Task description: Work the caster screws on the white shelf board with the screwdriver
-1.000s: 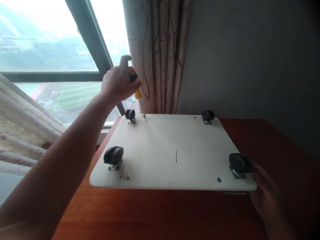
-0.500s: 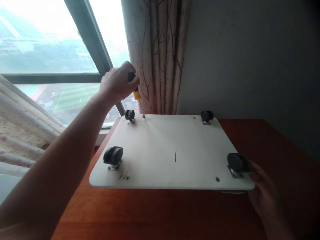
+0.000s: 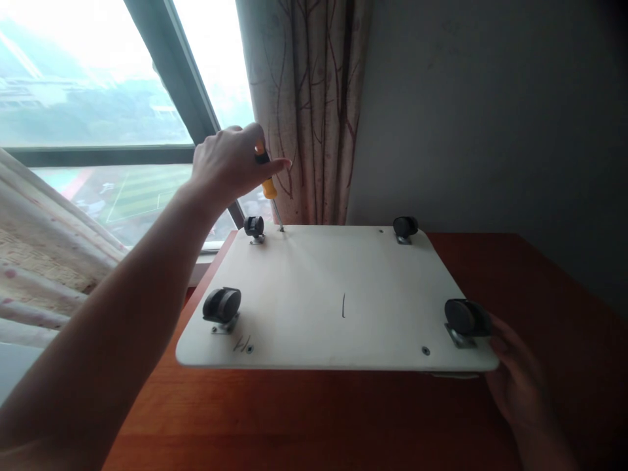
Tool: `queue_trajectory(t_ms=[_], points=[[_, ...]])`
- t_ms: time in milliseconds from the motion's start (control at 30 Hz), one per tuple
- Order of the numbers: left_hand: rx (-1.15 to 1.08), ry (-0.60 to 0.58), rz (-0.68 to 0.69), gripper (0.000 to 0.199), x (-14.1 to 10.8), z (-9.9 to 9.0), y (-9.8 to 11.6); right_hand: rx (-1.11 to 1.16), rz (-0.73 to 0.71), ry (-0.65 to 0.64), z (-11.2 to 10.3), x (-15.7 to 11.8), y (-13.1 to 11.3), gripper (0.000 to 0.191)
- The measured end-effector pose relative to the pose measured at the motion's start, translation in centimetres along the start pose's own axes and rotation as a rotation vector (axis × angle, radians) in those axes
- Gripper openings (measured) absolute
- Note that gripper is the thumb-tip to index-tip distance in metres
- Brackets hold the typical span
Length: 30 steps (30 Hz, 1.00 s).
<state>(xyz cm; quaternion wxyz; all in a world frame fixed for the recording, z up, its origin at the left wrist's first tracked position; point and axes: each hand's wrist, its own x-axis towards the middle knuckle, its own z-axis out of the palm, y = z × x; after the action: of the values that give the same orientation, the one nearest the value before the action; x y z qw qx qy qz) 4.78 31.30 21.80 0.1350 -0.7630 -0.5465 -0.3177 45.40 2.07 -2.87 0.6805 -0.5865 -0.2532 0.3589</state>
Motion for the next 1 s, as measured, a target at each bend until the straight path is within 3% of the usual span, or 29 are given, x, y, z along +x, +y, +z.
queue_trajectory(t_ms=[167,267,367,467,600,700,833,1000], points=[[0.098,-0.160,-0.083,0.060,-0.4,-1.6,2.2,-0.025,0.000,-0.013,-0.2,0.0,0.2,0.037],[0.110,-0.204,-0.075,0.054,-0.6,-1.7,2.5,-0.029,-0.016,-0.017,-0.1,-0.1,0.2,0.034],[0.161,-0.187,-0.070,0.046,-1.0,-1.6,2.7,-0.013,-0.002,-0.016,0.0,-0.1,0.0,0.035],[0.225,-0.156,-0.078,0.051,-1.2,-1.8,3.0,-0.013,0.021,-0.019,0.0,-0.2,-0.1,0.036],[0.206,-0.189,-0.053,0.054,-0.7,-1.8,2.8,-0.039,-0.004,-0.009,-0.1,-0.1,0.0,0.036],[0.141,-0.224,-0.050,0.067,-0.4,-1.5,2.7,-0.048,-0.008,-0.024,-0.1,0.0,0.1,0.037],[0.205,-0.217,-0.087,0.056,-0.7,-1.5,3.4,-0.034,0.007,-0.024,-0.1,0.0,0.0,0.039],[0.327,-0.216,-0.105,0.058,-0.8,-1.8,4.0,-0.025,0.005,-0.013,-0.2,0.1,0.1,0.037]])
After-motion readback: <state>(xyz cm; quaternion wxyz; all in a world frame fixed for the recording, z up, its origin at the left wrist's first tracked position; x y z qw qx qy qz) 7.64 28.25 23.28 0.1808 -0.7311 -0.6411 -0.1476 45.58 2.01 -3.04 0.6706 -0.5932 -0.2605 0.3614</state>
